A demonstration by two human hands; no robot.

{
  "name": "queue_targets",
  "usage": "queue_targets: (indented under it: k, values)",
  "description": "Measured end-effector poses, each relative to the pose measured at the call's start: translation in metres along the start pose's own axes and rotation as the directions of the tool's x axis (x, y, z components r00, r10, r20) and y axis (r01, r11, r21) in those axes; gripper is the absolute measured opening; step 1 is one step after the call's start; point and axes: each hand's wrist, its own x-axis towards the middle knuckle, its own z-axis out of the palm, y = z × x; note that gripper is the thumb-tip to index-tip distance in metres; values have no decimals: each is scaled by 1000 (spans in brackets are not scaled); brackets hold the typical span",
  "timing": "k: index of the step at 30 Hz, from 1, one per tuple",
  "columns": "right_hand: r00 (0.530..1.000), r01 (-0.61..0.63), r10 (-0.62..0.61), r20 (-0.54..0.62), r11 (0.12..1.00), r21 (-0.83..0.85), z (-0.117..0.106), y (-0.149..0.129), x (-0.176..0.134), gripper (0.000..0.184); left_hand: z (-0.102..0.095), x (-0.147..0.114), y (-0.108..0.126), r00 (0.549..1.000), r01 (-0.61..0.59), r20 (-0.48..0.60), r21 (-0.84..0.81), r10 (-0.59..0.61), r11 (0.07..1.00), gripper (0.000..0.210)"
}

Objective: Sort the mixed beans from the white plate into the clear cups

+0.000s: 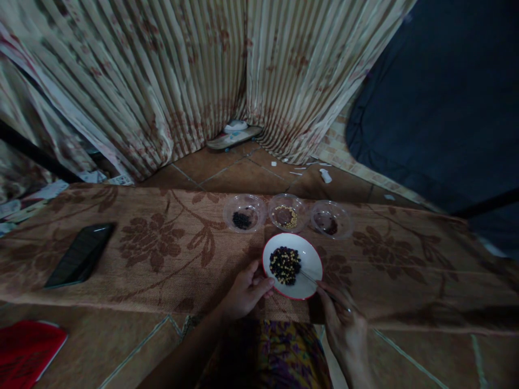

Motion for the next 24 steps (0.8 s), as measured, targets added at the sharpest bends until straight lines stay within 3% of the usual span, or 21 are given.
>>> queue_targets:
  k: [5, 14, 24]
  values:
    - [994, 106, -106, 17, 994, -25, -3, 2, 2, 22, 1, 0, 4, 1000, 13, -6, -1, -13, 1000, 47]
    - [988, 156, -156, -8, 988, -20, -4, -1, 2, 20, 1, 0, 5, 1000, 16, -10, -9, -16, 1000, 48]
    - [999, 17, -18, 42, 1000, 9, -14, -6, -4, 21, 0, 1, 1, 1000, 22, -12, -9, -22, 1000, 47]
